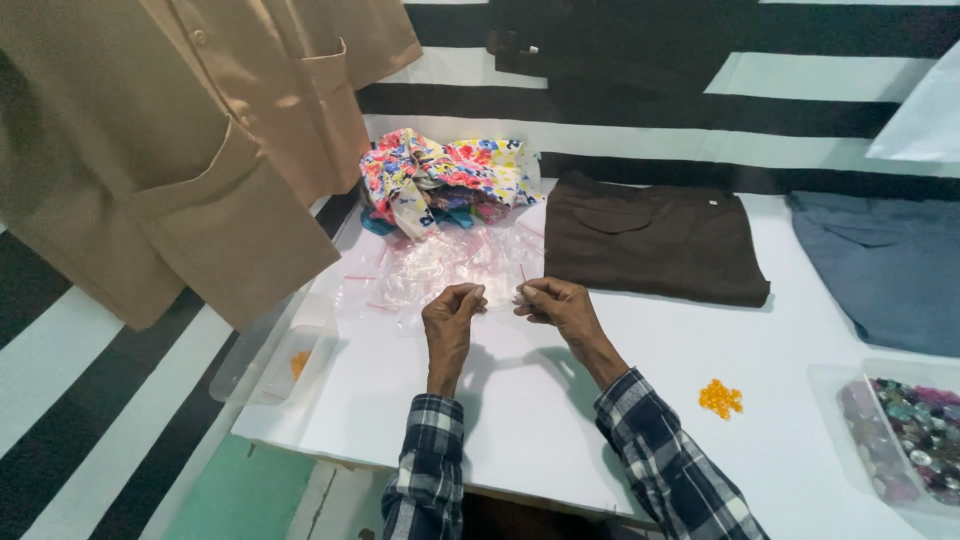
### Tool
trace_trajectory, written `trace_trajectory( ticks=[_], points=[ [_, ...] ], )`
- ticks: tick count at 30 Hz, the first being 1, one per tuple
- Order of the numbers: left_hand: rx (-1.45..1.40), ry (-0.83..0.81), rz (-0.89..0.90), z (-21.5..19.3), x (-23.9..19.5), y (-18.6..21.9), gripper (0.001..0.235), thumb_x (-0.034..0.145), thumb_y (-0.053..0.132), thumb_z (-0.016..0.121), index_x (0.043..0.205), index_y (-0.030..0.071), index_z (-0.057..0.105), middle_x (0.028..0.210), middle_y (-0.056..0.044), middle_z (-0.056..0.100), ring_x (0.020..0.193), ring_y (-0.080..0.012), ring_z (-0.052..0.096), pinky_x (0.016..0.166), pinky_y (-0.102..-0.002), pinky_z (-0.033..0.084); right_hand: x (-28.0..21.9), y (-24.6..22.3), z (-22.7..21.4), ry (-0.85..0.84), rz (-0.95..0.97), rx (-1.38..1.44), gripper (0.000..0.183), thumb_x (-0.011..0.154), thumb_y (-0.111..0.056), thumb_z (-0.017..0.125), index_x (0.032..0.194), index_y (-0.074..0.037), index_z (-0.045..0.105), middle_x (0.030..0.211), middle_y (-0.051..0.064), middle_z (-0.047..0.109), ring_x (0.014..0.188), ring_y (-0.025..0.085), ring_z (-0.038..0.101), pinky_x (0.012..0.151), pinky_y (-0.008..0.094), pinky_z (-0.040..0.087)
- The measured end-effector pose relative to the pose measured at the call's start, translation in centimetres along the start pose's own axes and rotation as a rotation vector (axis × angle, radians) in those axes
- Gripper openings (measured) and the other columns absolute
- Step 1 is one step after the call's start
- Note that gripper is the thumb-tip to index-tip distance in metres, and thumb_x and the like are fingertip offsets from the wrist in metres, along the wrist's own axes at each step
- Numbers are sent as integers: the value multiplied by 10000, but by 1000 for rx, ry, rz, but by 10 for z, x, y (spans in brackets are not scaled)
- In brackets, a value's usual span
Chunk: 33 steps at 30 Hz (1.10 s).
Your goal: The person picks small orange beads from a container and places them into clear plastic bags on a white table. They seal the bags and set them aside, repeating the process with additional beads.
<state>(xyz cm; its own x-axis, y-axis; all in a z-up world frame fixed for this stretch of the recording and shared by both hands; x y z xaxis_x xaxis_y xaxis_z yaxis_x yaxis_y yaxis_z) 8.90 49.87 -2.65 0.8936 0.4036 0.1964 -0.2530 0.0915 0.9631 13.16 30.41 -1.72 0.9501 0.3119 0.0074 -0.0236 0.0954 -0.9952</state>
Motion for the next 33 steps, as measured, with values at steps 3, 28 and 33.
trace_trajectory(
  ticks=[3, 28, 33],
  points=[
    [-54, -117, -30, 31, -18, 21, 190, 938, 153, 720, 1066, 16, 753, 825, -113, 750, 771, -125, 696, 803, -289, 607, -21, -23, -21, 21, -3, -22, 268, 942, -195, 696, 1153, -33, 719, 1000, 137, 753, 927, 195, 730, 818, 296, 601],
    [482, -70, 379, 164, -117, 74, 350, 795, 354, 878, 1062, 193, 719, 857, 23, 746, 776, -171, 707, 865, -350, 498, -138, -75, -126, 357, -58, -206, 149, 831, -26, 773, 953, 59, 769, 761, 201, 754, 680, 221, 751, 573, 279, 627],
    [318, -255, 180, 188, -128, 55, 83, 882, 222, 782, 939, 162, 783, 774, 13, 791, 711, -136, 733, 762, -292, 546, -164, -98, -110, 295, 5, -302, 187, 858, -26, 708, 1011, 44, 790, 823, 223, 785, 747, 256, 759, 676, 340, 666]
  ],
)
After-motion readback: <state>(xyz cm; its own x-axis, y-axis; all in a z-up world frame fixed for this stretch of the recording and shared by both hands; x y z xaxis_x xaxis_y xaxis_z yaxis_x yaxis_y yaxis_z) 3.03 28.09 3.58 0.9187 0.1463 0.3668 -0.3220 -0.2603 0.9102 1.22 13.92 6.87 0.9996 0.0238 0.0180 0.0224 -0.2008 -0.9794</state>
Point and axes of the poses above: each hand's wrist, its own x-axis towards the middle knuckle, its own z-axis out of the palm, y = z × x, the point moved 10 cm from there along x, towards the middle knuckle
